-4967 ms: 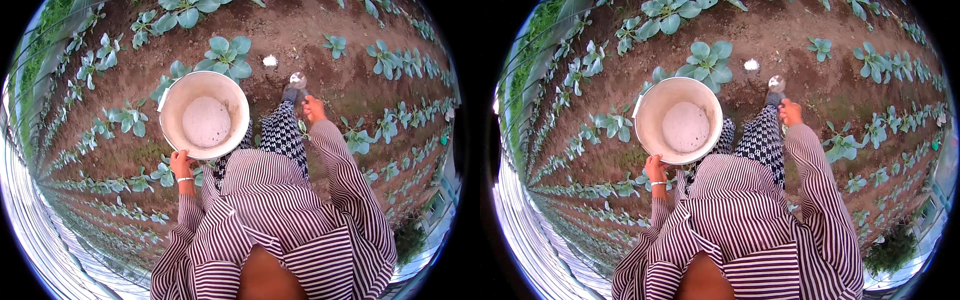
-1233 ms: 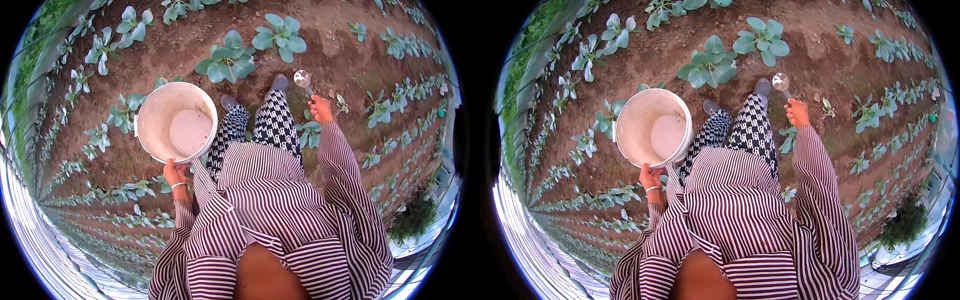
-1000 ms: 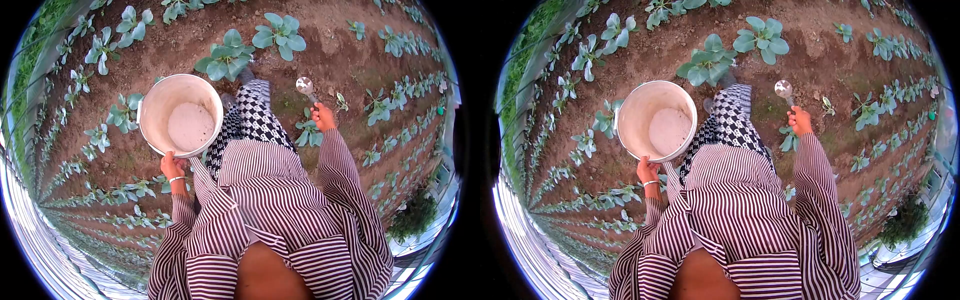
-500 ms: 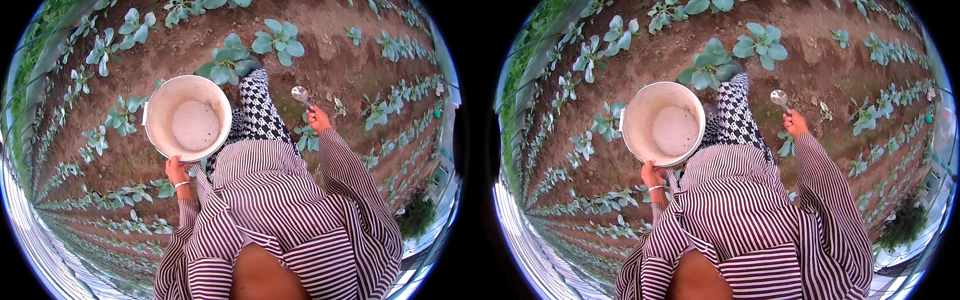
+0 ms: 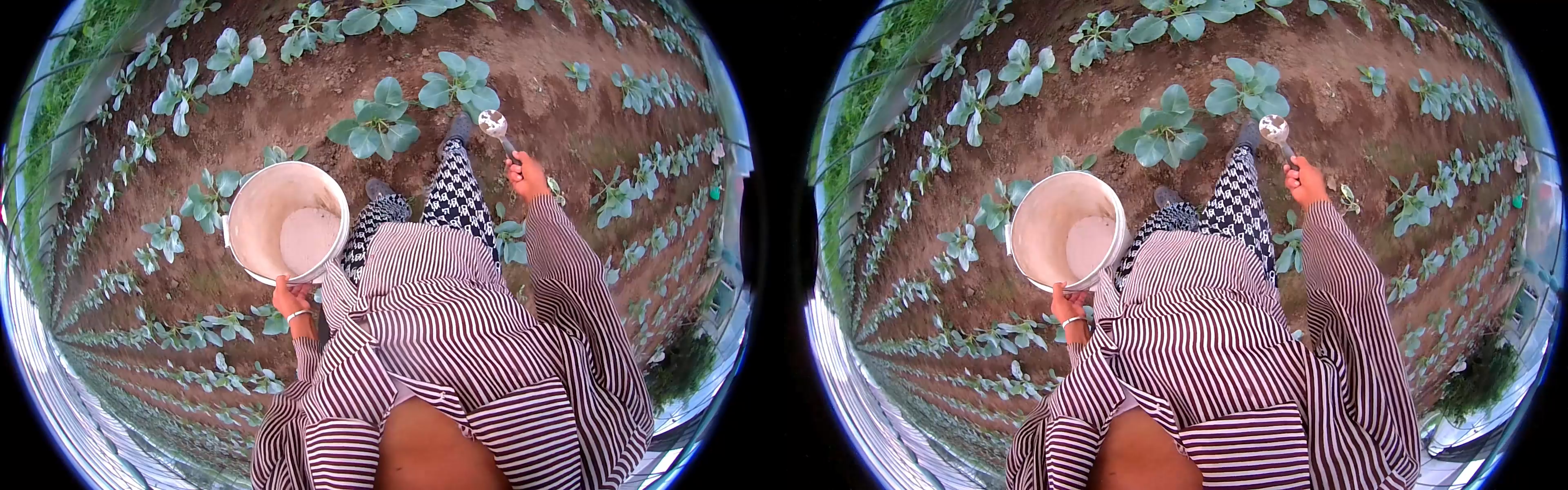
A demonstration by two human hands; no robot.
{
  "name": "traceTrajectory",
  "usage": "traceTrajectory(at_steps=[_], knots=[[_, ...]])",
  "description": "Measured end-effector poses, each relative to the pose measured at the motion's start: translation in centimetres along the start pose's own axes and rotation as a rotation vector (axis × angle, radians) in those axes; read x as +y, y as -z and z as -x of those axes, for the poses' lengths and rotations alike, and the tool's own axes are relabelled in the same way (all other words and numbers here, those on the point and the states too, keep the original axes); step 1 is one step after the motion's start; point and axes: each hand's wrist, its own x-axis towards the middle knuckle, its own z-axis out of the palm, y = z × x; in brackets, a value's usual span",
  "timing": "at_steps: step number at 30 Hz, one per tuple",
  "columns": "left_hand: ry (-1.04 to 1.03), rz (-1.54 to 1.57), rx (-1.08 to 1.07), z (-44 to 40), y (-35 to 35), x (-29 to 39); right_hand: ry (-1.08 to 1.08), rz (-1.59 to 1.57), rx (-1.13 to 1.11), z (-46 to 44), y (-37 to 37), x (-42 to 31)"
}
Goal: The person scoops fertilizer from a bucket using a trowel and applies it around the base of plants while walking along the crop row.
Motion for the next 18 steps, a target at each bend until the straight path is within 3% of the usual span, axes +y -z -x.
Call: traceTrajectory(at_steps=[11,14,18], knots=[[-0.155,-0.247,-0.160,-1.4,-2.1,2.4,0.006,0.006,0.121,4.9,8.6,4.8],[-0.212,-0.245,-0.193,-0.2,-3.3,2.9,0.059,0.104,0.094,6.1,5.9,3.6],[-0.290,-0.300,-0.231,1.2,-6.1,3.5,0.034,0.355,-0.203,9.1,-3.1,0.0]])
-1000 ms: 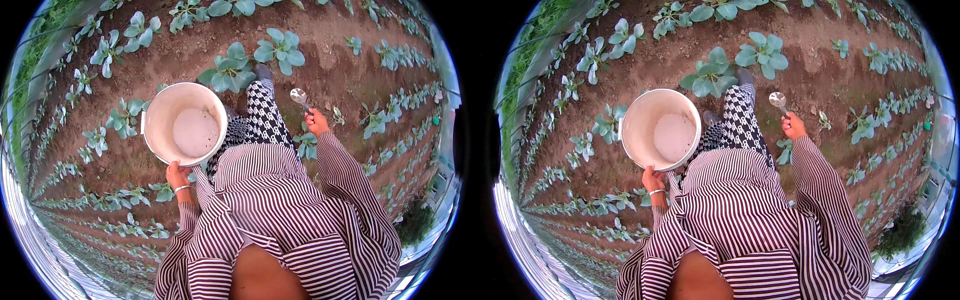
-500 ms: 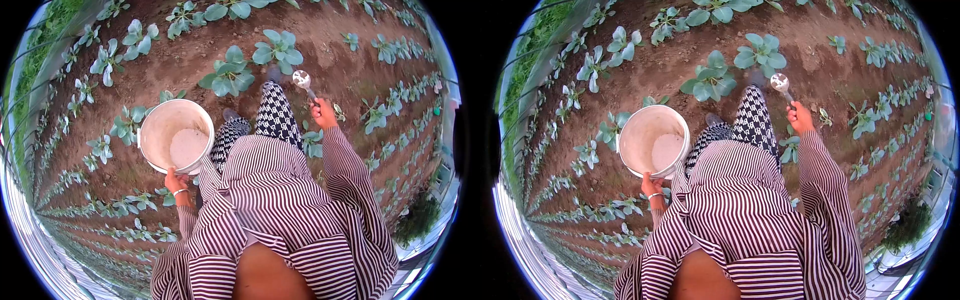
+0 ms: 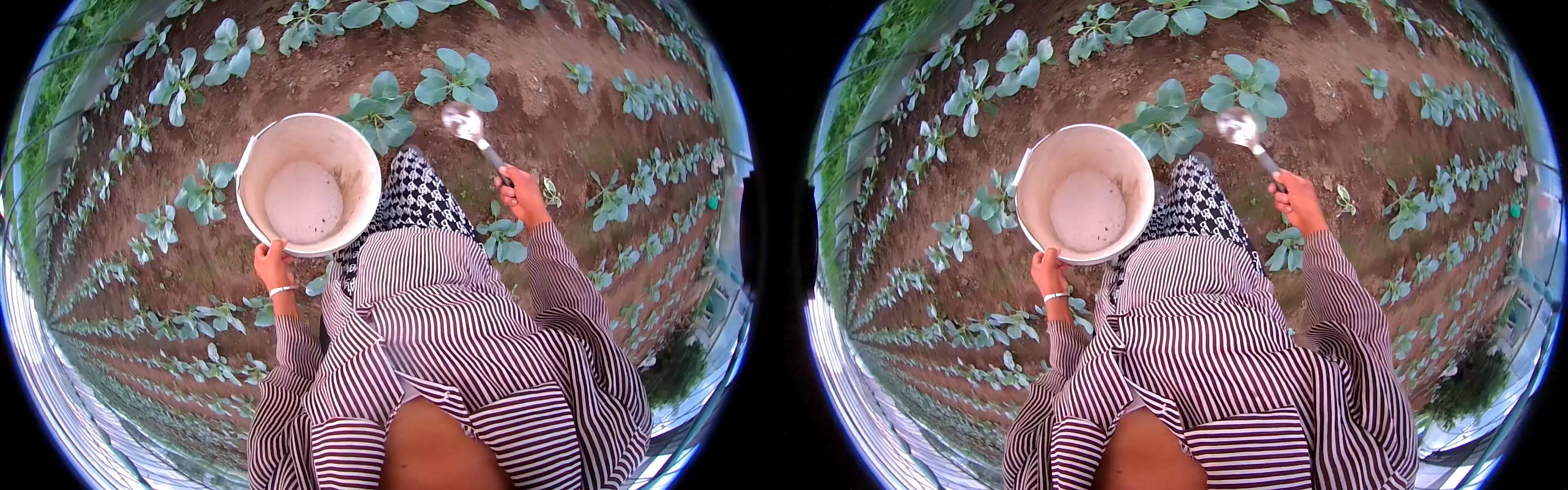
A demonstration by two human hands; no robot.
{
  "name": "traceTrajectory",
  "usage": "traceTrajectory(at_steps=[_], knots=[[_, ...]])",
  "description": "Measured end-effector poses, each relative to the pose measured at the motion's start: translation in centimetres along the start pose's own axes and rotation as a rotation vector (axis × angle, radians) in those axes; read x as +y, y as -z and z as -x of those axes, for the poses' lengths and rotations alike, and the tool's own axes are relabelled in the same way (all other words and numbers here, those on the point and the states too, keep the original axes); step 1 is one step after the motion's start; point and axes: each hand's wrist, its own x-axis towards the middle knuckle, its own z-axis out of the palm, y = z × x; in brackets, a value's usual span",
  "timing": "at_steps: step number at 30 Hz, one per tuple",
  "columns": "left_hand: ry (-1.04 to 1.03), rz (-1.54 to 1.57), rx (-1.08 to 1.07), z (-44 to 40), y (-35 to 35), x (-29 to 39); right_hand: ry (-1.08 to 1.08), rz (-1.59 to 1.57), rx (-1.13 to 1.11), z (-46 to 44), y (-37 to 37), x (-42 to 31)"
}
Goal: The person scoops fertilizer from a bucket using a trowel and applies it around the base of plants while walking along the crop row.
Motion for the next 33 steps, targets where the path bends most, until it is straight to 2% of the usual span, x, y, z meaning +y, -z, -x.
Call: traceTrajectory(at_steps=[4,6,8,11,14,17,22,24,30,33], knots=[[-0.089,-0.080,0.011,1.8,-3.4,2.4,-0.189,0.250,-0.453,-2.1,-6.9,-3.1],[-0.126,-0.122,-0.014,3.2,-4.7,3.7,-0.193,0.467,-0.614,-3.7,-10.8,-1.9],[-0.167,-0.163,-0.043,4.2,-5.5,4.7,-0.207,0.557,-0.652,-5.4,-14.5,0.7],[-0.298,-0.367,-0.027,5.4,-6.2,5.7,-0.151,0.878,-0.479,-8.3,-19.4,5.0],[-0.341,-0.448,-0.058,7.9,-7.6,8.0,-0.134,0.839,-0.360,-13.2,-20.2,9.7],[-0.421,-0.482,-0.112,8.3,-7.7,8.6,-0.270,0.709,-0.314,-14.0,-21.5,10.2],[-0.343,-0.505,-0.145,4.9,-5.1,8.0,-0.266,0.486,-0.278,-13.9,-22.6,10.8],[-0.311,-0.437,-0.152,2.6,-3.4,7.5,-0.277,0.390,-0.279,-12.9,-23.2,11.5],[-0.361,-0.476,-0.230,-6.6,3.3,6.0,-0.163,0.527,-0.279,-6.7,-29.0,12.7],[-0.420,-0.621,-0.221,-8.8,7.3,6.7,-0.194,0.306,-0.269,-2.3,-31.8,15.3]])
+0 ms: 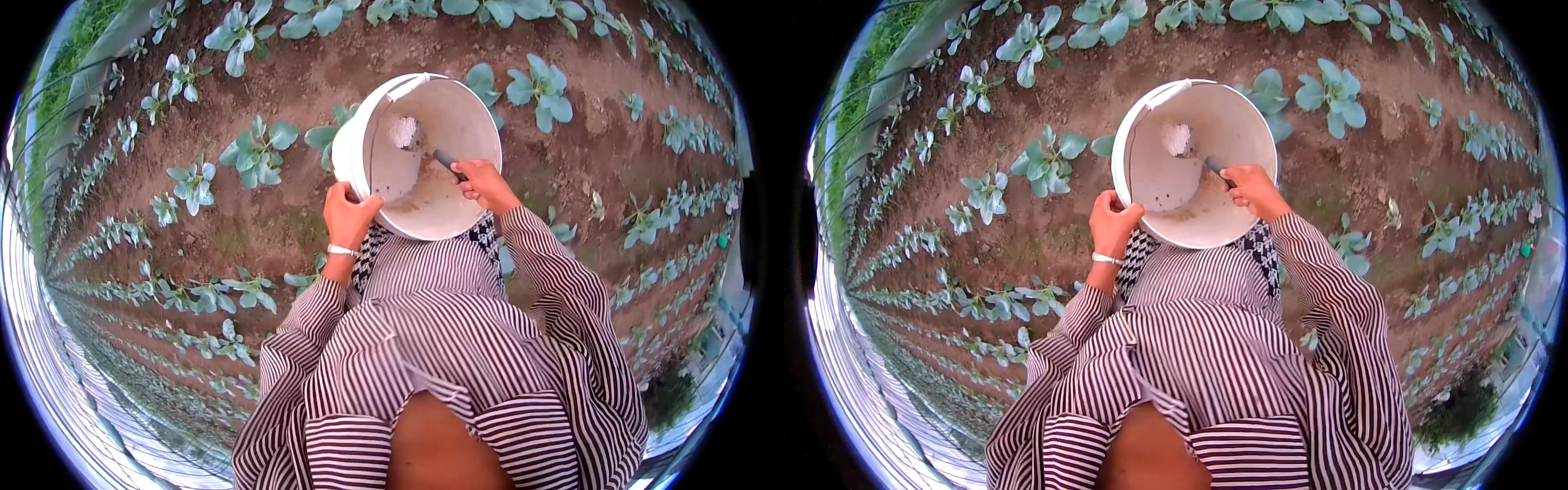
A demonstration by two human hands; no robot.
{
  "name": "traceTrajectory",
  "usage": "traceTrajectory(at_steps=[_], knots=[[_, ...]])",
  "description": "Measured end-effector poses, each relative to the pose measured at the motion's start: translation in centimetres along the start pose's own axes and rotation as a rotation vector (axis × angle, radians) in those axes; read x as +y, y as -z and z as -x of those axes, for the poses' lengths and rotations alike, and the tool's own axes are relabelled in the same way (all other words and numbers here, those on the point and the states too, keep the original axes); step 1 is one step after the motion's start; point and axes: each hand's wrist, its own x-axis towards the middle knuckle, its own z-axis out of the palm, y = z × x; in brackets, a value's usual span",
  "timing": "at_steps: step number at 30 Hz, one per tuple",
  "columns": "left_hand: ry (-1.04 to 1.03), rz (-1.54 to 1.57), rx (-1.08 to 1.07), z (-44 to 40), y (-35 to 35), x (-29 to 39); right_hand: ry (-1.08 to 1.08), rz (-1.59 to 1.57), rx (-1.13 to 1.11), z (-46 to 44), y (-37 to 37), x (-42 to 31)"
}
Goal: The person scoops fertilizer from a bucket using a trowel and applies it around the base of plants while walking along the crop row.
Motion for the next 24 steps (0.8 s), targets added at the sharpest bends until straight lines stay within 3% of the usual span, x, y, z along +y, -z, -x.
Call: traceTrajectory(at_steps=[4,8,9,13,19,24], knots=[[-0.008,-0.080,0.011,-1.5,4.5,-3.1,-0.009,-0.056,0.056,2.7,-5.4,3.3],[-0.007,-0.116,0.118,-2.5,7.0,-9.1,-0.042,-0.185,-0.028,2.8,-7.4,7.4],[0.129,-0.095,0.035,-2.3,8.1,-9.6,-0.033,-0.226,-0.097,2.7,-7.2,8.3],[0.223,0.095,0.081,-1.1,11.0,-13.7,-0.055,-0.362,-0.198,3.9,-6.8,10.7],[0.382,0.377,0.133,0.3,13.5,-18.7,-0.020,-0.450,-0.049,5.0,-4.2,12.3],[0.524,0.524,0.177,2.2,15.3,-20.1,0.042,-0.438,0.169,0.5,-2.4,11.8]])
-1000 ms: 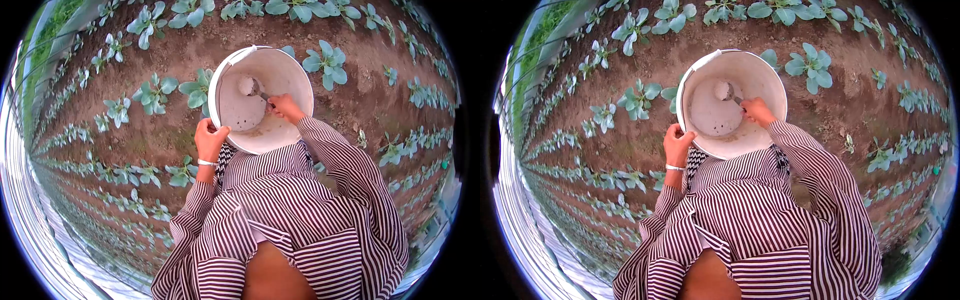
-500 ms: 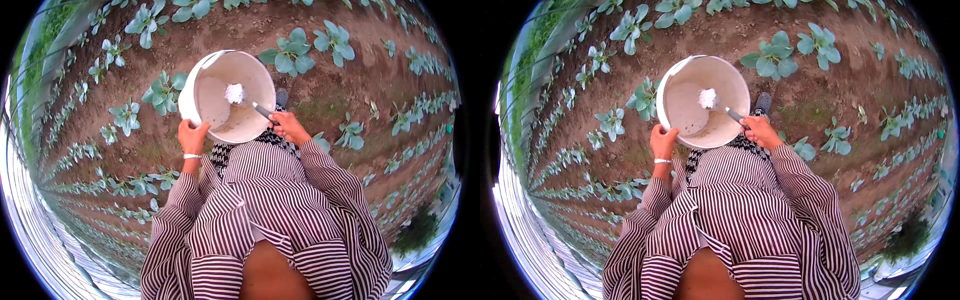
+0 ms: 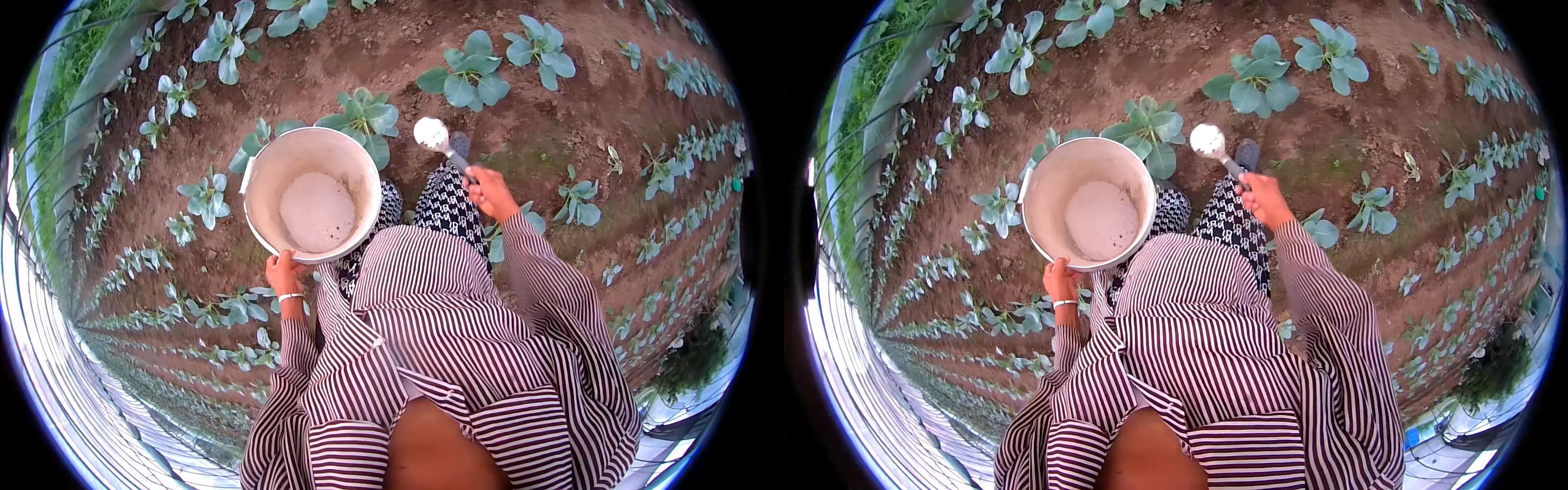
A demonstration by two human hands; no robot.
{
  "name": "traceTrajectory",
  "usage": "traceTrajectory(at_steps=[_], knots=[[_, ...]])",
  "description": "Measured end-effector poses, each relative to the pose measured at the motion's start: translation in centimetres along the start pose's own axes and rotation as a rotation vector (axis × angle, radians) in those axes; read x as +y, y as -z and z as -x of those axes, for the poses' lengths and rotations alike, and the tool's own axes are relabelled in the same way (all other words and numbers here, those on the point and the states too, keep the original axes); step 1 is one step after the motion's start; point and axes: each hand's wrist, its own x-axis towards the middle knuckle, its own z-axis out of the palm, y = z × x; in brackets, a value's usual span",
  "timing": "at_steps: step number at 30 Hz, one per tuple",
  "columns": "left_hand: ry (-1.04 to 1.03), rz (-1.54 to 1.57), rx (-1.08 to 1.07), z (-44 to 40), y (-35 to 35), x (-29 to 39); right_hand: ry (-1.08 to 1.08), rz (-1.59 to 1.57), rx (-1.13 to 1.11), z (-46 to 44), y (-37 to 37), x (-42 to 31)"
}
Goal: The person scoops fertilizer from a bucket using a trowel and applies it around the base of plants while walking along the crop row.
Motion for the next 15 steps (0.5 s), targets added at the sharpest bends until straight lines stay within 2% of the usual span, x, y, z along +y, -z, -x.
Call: traceTrajectory(at_steps=[2,4,5,9,15], knots=[[0.038,0.090,0.006,0.4,0.9,-0.3,-0.009,-0.023,0.048,-5.3,0.5,0.0],[0.061,0.152,0.010,0.9,2.1,-1.2,-0.018,0.084,0.152,-9.9,1.2,0.2],[0.065,0.175,-0.002,0.6,2.9,-1.7,-0.019,0.175,0.275,-11.3,1.5,0.4],[0.097,0.233,0.011,-0.7,4.6,-1.9,0.108,0.058,0.366,-9.3,2.5,0.2],[0.125,0.283,-0.003,-3.8,5.6,-2.5,0.174,-0.129,0.330,-4.3,4.5,-0.5]])
